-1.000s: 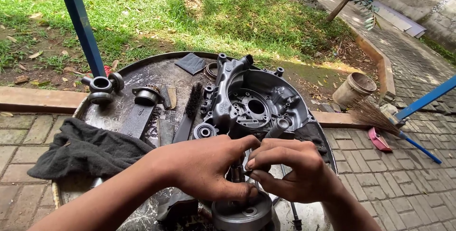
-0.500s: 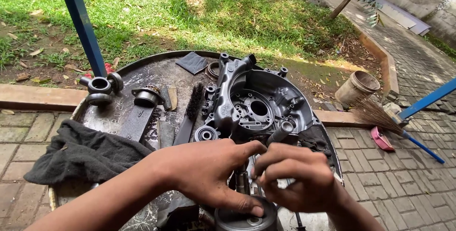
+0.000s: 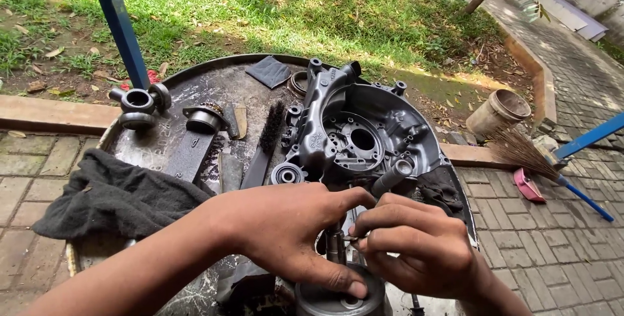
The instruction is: Manual sanding of a crankshaft journal using a strip of sandpaper to smooth the surface.
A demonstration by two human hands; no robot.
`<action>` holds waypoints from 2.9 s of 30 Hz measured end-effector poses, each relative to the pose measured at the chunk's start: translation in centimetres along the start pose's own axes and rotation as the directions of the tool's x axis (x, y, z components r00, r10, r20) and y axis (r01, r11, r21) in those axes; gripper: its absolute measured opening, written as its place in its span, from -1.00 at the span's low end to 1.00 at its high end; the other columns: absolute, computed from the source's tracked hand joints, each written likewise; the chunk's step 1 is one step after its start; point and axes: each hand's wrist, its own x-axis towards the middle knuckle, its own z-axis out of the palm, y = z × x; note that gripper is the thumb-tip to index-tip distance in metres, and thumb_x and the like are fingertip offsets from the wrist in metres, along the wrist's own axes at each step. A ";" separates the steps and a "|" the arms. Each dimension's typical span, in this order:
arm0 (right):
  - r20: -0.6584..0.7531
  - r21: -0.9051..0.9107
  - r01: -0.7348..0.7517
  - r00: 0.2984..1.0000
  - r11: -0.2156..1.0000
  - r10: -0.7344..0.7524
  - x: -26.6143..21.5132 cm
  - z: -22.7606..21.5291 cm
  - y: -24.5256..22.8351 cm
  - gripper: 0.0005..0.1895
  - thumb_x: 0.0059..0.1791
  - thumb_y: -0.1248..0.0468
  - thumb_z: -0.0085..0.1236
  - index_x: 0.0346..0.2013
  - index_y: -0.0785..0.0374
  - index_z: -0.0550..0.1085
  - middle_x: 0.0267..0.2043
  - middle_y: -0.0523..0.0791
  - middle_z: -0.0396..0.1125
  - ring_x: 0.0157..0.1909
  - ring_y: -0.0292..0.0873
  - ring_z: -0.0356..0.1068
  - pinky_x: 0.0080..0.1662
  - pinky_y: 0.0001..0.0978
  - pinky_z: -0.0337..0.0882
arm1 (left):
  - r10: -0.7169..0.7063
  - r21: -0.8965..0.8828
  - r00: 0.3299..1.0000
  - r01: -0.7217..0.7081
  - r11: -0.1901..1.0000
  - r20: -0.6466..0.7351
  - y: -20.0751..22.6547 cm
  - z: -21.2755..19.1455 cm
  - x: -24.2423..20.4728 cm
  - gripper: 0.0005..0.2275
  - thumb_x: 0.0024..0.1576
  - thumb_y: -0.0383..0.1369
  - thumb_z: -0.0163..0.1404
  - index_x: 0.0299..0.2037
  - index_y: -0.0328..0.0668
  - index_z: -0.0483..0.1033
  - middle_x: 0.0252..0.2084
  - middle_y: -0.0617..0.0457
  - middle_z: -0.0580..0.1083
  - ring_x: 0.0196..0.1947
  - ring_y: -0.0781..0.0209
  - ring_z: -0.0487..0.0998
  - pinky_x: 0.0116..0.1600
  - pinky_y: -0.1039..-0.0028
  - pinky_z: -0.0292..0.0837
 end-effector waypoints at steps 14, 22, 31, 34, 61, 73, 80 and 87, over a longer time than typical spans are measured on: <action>-0.097 -0.168 0.004 0.995 0.986 -0.021 0.3 0.7 0.4 -0.95 -0.01 0.41 0.12 -0.26 0.30 0.44 -0.31 0.05 0.43 -0.44 -0.05 0.34 -0.28 -0.34 0.44 | 0.066 0.012 0.998 -0.066 0.998 -0.002 -0.8 0.4 -0.2 -0.47 -0.04 0.02 0.03 -0.02 -0.21 0.27 -0.54 -0.13 0.49 -0.63 -0.16 0.44 -0.44 0.09 0.27; -0.127 0.029 0.079 0.989 0.996 -0.075 -0.4 1.1 0.0 -0.86 0.08 0.23 0.02 -0.26 0.25 0.42 -0.31 0.06 0.44 -0.32 0.03 0.54 -0.17 -0.23 0.69 | 0.090 -0.025 0.996 -0.090 0.996 -0.020 -0.5 0.6 -0.3 -0.45 -0.08 -0.05 0.00 0.04 -0.25 0.29 -0.51 -0.13 0.51 -0.59 -0.19 0.52 -0.41 0.08 0.32; -0.112 0.039 0.064 0.992 0.997 -0.059 -0.6 0.7 0.6 -0.87 0.07 0.25 0.04 -0.23 0.26 0.44 -0.31 0.09 0.41 -0.42 -0.05 0.49 -0.30 -0.30 0.60 | 0.073 -0.017 0.997 -0.074 0.997 -0.024 -0.3 0.4 -0.3 -0.25 -0.10 -0.06 0.00 0.28 -0.38 0.18 -0.55 -0.17 0.54 -0.60 -0.14 0.56 -0.46 0.12 0.38; -0.056 -0.010 0.076 0.995 0.997 -0.076 -0.2 0.8 0.3 -0.91 0.08 0.25 0.03 -0.21 0.20 0.43 -0.32 0.02 0.47 -0.41 -0.06 0.47 -0.28 -0.29 0.58 | 0.072 0.007 0.997 -0.072 0.997 -0.022 -0.5 0.6 -0.4 -0.19 -0.12 -0.04 -0.02 0.33 -0.44 0.15 -0.54 -0.24 0.56 -0.55 -0.19 0.60 -0.42 0.12 0.42; 0.002 0.104 0.085 0.996 0.991 -0.086 0.5 -0.3 -0.1 -0.86 0.06 0.33 0.04 -0.35 0.34 0.46 -0.25 0.02 0.55 -0.33 0.03 0.56 -0.18 -0.26 0.65 | 0.124 -0.012 0.992 -0.125 0.992 -0.013 -0.5 0.3 0.2 -0.30 -0.10 -0.11 -0.02 0.26 -0.34 0.23 -0.53 -0.22 0.56 -0.60 -0.22 0.55 -0.48 0.11 0.36; -0.027 0.090 0.145 0.989 0.985 -0.143 0.2 0.2 0.2 -0.85 0.08 0.32 0.02 -0.32 0.34 0.46 -0.23 0.04 0.54 -0.34 0.05 0.56 -0.21 -0.24 0.65 | 0.123 0.006 0.992 -0.123 0.992 -0.020 -0.5 0.1 0.2 -0.30 -0.09 -0.09 -0.02 0.27 -0.32 0.24 -0.54 -0.23 0.55 -0.58 -0.24 0.56 -0.46 0.09 0.35; -0.020 0.064 0.043 0.999 0.997 -0.041 0.4 -0.1 1.7 -0.90 0.01 0.35 0.13 -0.35 0.34 0.45 -0.35 0.01 0.51 -0.41 -0.03 0.49 -0.26 -0.31 0.59 | -0.004 0.065 0.999 0.001 0.998 0.041 -0.4 0.4 0.1 -0.53 -0.03 -0.01 0.04 -0.08 -0.18 0.30 -0.56 -0.16 0.47 -0.57 -0.26 0.47 -0.37 0.02 0.27; -0.054 0.103 0.149 0.988 0.983 -0.145 -0.5 0.1 0.4 -0.88 0.05 0.29 0.10 -0.32 0.30 0.45 -0.29 0.08 0.54 -0.38 0.01 0.60 -0.24 -0.25 0.72 | 0.091 0.038 0.996 -0.091 0.995 -0.021 -0.8 0.5 0.0 -0.15 -0.10 -0.03 -0.01 0.39 -0.41 0.10 -0.46 -0.33 0.59 -0.38 -0.29 0.64 -0.31 0.09 0.45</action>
